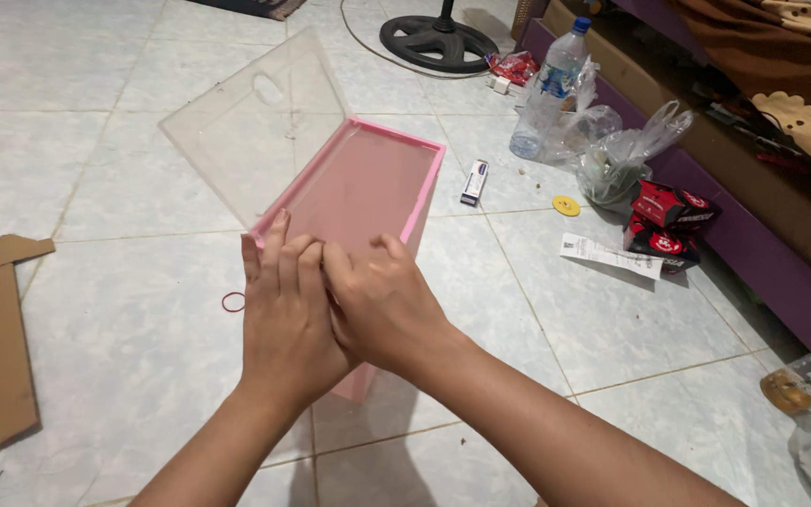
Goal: The person assembles a pink plastic drawer by attaching the lid and securing the frame. They repeatedly open and close the lid to check the fit and alignment.
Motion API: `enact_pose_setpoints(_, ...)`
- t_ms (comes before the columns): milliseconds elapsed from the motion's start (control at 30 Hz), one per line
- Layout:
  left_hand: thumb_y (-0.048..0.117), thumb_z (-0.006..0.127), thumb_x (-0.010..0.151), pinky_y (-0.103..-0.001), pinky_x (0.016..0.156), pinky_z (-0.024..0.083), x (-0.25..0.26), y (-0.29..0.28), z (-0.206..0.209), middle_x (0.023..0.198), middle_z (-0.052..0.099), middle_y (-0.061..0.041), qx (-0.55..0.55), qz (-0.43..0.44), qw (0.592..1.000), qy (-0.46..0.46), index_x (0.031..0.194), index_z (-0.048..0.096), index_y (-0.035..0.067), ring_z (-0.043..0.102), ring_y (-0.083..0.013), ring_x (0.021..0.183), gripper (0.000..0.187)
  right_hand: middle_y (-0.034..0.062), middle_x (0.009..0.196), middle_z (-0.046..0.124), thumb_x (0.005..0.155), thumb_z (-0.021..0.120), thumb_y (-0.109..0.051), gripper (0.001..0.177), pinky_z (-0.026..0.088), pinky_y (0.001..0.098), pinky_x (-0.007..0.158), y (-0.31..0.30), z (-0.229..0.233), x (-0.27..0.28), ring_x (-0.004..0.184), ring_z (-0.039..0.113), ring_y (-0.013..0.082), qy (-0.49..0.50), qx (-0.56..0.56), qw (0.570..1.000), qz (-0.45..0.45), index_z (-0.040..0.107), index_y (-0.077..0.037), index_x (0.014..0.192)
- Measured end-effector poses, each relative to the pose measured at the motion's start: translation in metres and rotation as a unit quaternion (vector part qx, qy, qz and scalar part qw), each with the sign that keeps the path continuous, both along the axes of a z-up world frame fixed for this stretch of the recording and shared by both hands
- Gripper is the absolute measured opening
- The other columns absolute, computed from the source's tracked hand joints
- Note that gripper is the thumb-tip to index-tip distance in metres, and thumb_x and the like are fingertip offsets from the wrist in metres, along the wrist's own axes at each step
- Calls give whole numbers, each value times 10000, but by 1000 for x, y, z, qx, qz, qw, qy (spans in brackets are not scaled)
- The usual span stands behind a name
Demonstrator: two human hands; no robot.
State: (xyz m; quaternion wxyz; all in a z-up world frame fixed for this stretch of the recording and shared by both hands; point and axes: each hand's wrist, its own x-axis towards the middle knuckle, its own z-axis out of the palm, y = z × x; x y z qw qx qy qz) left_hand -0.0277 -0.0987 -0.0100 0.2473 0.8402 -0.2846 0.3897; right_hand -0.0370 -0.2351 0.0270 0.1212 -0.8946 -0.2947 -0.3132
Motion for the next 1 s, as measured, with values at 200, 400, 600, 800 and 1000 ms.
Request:
enact_pose_setpoints(200,426,836,641,-633,1224,174,0,7,10,1212,524,-210,21,-68,997,-3,1293,457,-15,444,-431,1316,874,86,918,617,935,724,-268,268,465,487,1043,-40,12,1,917,625,286,29,-6,991,131,610,-55,1050)
enact_pose_setpoints(400,493,847,562,-533,1128,367,25,61,22,998,594,-163,196,-138,971,28,1167,639,111,585,-368,1062,746,55,910,611,877,798,-412,380,451,419,868,-59,11,2,894,624,253,-12,-49,990,135,617,-104,1007)
enact_pose_setpoints(600,622,729,716,-495,1175,333,57,117,45,1157,651,-127,293,-181,939,0,1214,625,77,611,-332,1214,746,73,774,618,857,819,-399,381,467,422,759,-86,19,5,773,616,286,25,-29,999,32,589,-96,851)
enact_pose_setpoints(800,539,767,743,-504,1216,287,29,90,70,1027,774,9,277,-97,926,238,1159,672,202,746,-198,953,544,110,669,629,812,797,-370,373,496,458,790,-76,19,-1,695,622,336,93,-10,995,-30,584,-64,803)
enact_pose_setpoints(1000,492,812,717,-455,732,545,11,38,91,955,750,-73,307,7,881,360,1189,641,177,703,-302,889,593,124,729,667,866,738,-340,319,464,474,783,-47,24,-15,723,643,343,136,-58,984,-99,608,-69,972)
